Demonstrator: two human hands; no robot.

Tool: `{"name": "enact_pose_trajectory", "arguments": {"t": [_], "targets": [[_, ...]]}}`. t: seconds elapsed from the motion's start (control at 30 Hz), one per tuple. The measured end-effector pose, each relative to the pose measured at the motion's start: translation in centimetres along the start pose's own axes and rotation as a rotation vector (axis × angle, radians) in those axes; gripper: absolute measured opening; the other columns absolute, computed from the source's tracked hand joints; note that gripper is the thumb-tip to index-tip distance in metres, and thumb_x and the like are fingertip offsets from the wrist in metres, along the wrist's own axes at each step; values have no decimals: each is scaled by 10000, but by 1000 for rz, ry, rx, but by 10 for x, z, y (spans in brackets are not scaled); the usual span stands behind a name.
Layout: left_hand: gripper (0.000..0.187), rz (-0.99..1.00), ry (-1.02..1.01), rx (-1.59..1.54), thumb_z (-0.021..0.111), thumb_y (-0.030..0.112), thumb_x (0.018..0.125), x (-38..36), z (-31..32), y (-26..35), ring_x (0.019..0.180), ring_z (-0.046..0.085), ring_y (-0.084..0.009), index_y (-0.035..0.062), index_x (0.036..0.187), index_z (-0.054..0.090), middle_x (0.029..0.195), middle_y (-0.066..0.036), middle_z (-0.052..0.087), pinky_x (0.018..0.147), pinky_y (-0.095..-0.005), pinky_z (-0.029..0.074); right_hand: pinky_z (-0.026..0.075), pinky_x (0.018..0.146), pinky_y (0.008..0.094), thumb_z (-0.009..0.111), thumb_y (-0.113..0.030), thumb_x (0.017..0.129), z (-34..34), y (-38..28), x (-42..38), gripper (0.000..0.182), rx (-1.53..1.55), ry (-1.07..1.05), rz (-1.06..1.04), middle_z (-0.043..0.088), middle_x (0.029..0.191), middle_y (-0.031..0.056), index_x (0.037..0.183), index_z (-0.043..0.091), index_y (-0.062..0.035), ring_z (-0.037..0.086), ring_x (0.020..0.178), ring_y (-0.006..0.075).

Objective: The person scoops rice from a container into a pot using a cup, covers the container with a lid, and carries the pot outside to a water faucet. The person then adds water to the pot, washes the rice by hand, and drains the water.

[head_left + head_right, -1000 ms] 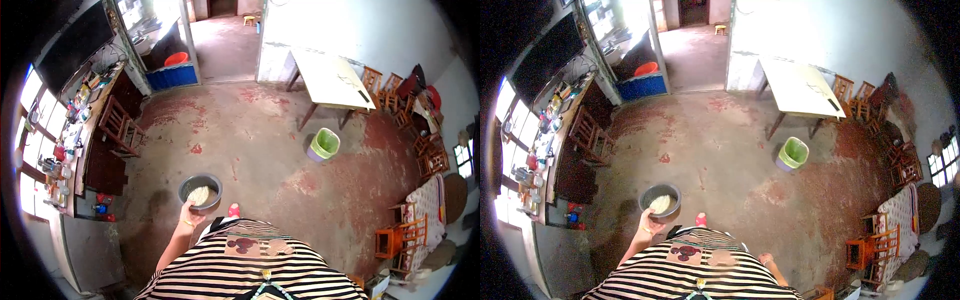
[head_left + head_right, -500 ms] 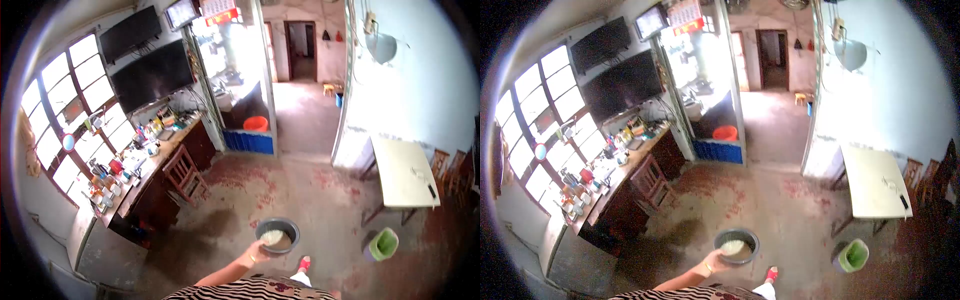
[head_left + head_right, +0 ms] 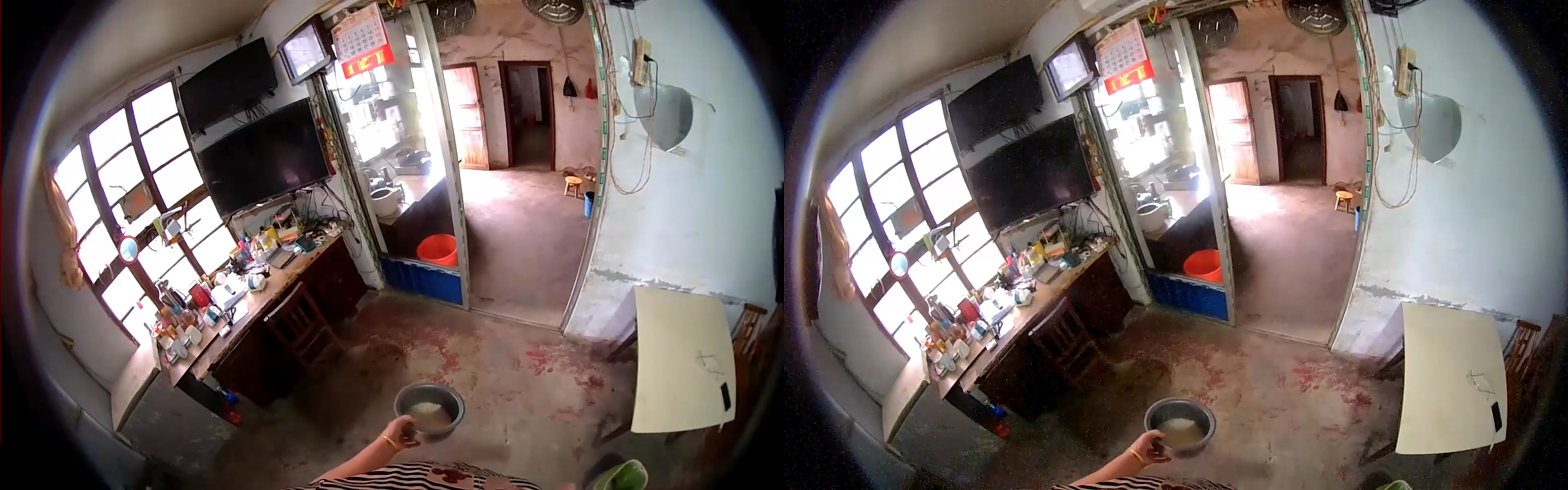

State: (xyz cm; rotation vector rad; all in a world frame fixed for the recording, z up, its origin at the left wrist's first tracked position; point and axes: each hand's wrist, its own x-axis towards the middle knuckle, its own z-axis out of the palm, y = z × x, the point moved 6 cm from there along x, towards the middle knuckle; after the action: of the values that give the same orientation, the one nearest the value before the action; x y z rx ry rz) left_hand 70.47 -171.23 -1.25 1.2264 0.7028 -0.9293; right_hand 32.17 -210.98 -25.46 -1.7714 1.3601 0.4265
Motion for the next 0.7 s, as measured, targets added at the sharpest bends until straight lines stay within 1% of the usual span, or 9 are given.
{"name": "enact_pose_trajectory", "arguments": {"t": [0.03,0.13,0.23,0.33,0.37,0.5,0.6,0.63,0.7], "targets": [[309,-6,50,17,686,261,678,-1,12,7,785,530,-275,59,866,546,838,-100,494,752,-507,503,476,745,386,582,-334,779,-7,-9,13,248,24,3,-1,603,897,97,907,620,-125,583,825,262],[302,-12,-43,4,682,259,687,28,39,26,794,538,-273,55,860,541,828,-100,492,776,-513,501,471,761,384,567,-336,794,-25,-51,60,266,88,0,-14,597,931,101,942,610,-120,577,850,260],[297,-92,-20,15,683,264,693,60,63,48,786,544,-268,56,847,536,821,-97,490,791,-528,496,467,778,382,553,-338,809,-37,-105,107,284,127,-13,-38,590,965,104,977,599,-115,571,874,259],[296,-69,-46,57,684,271,695,95,91,84,742,540,-254,66,848,534,819,-90,489,779,-538,497,462,794,380,538,-340,823,-39,-165,150,302,117,-41,-75,584,999,107,1012,589,-110,564,898,257],[267,-48,23,85,674,273,707,106,99,100,701,528,-236,75,836,549,795,-89,497,753,-538,501,461,800,379,533,-341,828,-38,-183,161,308,101,-53,-89,582,1010,108,1024,585,-108,562,906,257],[284,-36,-92,99,672,233,756,154,150,171,722,512,-285,49,920,530,849,-152,450,747,-541,519,455,821,376,514,-343,848,-45,-264,206,334,-57,-107,-155,573,1055,113,1071,571,-101,554,938,254],[212,14,-30,79,657,257,719,168,189,222,701,530,-223,80,812,586,712,-65,510,668,-506,514,451,838,374,499,-345,863,-35,-301,229,353,-214,-187,-210,567,1089,116,1106,561,-96,548,962,253],[214,26,1,83,658,253,715,164,207,240,703,538,-231,84,822,583,704,-68,507,688,-499,514,449,843,373,494,-346,868,-33,-307,236,359,-268,-211,-227,565,1101,117,1117,557,-95,546,970,252],[231,28,-82,91,664,258,709,188,237,265,714,544,-246,88,839,577,765,-86,521,715,-489,519,446,854,372,484,-347,878,-33,-308,246,373,-372,-262,-255,561,1123,119,1141,550,-91,541,986,251]]}}
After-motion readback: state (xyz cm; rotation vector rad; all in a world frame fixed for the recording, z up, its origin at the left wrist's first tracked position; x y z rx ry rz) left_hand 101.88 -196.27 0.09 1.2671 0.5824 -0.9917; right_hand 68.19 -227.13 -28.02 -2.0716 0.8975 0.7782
